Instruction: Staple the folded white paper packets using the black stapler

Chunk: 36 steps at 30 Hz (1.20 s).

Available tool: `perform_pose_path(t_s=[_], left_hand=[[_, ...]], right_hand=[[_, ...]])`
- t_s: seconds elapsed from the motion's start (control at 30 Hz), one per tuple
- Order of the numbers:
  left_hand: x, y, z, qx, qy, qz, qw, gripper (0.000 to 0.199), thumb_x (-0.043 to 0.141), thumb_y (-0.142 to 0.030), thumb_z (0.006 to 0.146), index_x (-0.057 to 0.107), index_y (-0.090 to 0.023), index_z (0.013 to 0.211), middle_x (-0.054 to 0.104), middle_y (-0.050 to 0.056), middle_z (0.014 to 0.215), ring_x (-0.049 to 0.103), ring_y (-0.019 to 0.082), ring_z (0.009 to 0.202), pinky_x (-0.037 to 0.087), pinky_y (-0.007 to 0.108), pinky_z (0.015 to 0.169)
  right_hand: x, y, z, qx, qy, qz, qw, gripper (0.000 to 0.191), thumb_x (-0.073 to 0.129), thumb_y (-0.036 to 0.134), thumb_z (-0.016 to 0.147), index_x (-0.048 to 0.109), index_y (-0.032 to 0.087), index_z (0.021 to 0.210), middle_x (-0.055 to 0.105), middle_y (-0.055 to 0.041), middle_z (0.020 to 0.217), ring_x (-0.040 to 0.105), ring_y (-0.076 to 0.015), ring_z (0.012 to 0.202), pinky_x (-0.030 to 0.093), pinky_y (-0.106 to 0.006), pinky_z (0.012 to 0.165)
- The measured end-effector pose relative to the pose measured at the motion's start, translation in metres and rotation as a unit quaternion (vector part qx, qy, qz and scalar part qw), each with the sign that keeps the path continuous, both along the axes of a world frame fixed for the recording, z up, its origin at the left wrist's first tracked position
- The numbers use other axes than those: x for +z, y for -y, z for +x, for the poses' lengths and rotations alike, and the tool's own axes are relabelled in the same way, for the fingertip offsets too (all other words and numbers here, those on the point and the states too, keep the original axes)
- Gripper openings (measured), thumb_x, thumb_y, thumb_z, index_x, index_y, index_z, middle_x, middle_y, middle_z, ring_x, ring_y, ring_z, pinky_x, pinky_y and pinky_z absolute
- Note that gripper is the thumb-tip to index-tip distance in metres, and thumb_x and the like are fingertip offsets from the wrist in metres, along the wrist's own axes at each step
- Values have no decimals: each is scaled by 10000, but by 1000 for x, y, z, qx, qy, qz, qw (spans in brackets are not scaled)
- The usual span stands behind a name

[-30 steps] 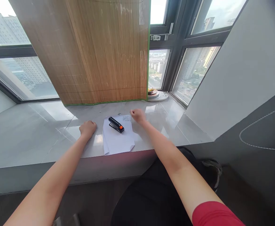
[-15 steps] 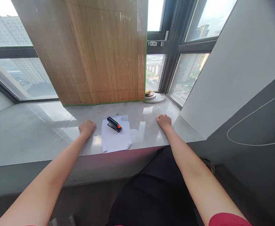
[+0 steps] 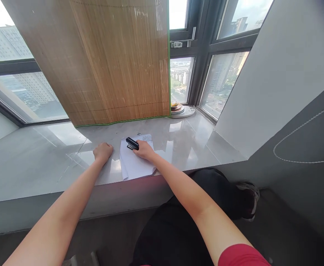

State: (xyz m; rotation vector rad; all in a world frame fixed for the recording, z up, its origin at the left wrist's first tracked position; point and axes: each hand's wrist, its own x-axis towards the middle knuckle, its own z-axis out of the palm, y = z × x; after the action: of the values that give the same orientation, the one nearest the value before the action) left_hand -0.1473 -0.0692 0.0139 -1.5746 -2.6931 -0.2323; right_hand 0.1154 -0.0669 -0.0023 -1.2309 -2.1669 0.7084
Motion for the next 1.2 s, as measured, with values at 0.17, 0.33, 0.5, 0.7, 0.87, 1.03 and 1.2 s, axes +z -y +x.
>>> perform_pose_path(t_s=[0.17, 0.33, 0.5, 0.7, 0.87, 1.03, 1.2], left_hand=[[-1, -2, -1, 1, -4, -1, 1000, 476, 406, -330, 995, 786, -98, 1163, 742, 288, 1265, 716, 442, 1142, 545, 488, 921], [2, -1, 0, 2, 2, -4, 1000, 487, 397, -332, 990, 786, -92, 1158, 740, 291, 1265, 710, 453, 1156, 544, 488, 914], [3, 1, 2, 0, -5, -1, 1000, 480, 405, -335, 982, 784, -96, 1156, 742, 289, 1253, 707, 455, 1160, 537, 488, 911], [9, 5, 6, 22, -8, -3, 1000, 435, 414, -326, 996, 781, -117, 1099, 739, 277, 1239, 717, 414, 1102, 537, 463, 882], [10, 13, 56, -93, 25, 44, 994, 432, 323, -300, 1075, 734, -176, 1122, 751, 196, 1230, 685, 344, 1205, 517, 427, 1010], [-4, 14, 148, -416, 112, 93, 898, 408, 509, -395, 1059, 597, -194, 1403, 642, 146, 1487, 572, 282, 1409, 407, 408, 1210], [-23, 14, 184, -487, 96, 59, 866, 638, 630, -575, 995, 544, -193, 1497, 551, 167, 1600, 498, 358, 1490, 348, 496, 1252]], right_hand=[[1, 3, 44, -2, 15, 6, 1000, 134, 743, 313, 912, 684, 219, 987, 774, -53, 958, 681, -221, 868, 409, -267, 684], [-3, -4, 131, -71, 22, 23, 997, 140, 765, 328, 890, 681, 222, 927, 749, -41, 872, 663, -207, 786, 392, -273, 655], [-12, -18, 183, -126, 15, 34, 991, 127, 769, 311, 867, 699, 222, 923, 740, -29, 842, 655, -198, 782, 411, -273, 676], [-16, -16, 173, -133, -36, 44, 989, 149, 749, 304, 862, 686, 218, 966, 725, -32, 897, 650, -202, 849, 461, -286, 745], [-15, -13, 170, -141, -37, 106, 984, 340, 813, 346, 817, 682, 227, 1107, 714, -80, 1149, 629, -261, 1088, 491, -346, 908], [-13, -13, 173, -151, -40, 82, 984, 246, 736, 258, 878, 719, 218, 1120, 754, -81, 1106, 676, -267, 1055, 502, -374, 947], [-8, -14, 186, -92, -108, 91, 986, 353, 718, 185, 832, 733, 233, 1181, 781, -52, 1114, 708, -256, 1049, 521, -383, 990]])
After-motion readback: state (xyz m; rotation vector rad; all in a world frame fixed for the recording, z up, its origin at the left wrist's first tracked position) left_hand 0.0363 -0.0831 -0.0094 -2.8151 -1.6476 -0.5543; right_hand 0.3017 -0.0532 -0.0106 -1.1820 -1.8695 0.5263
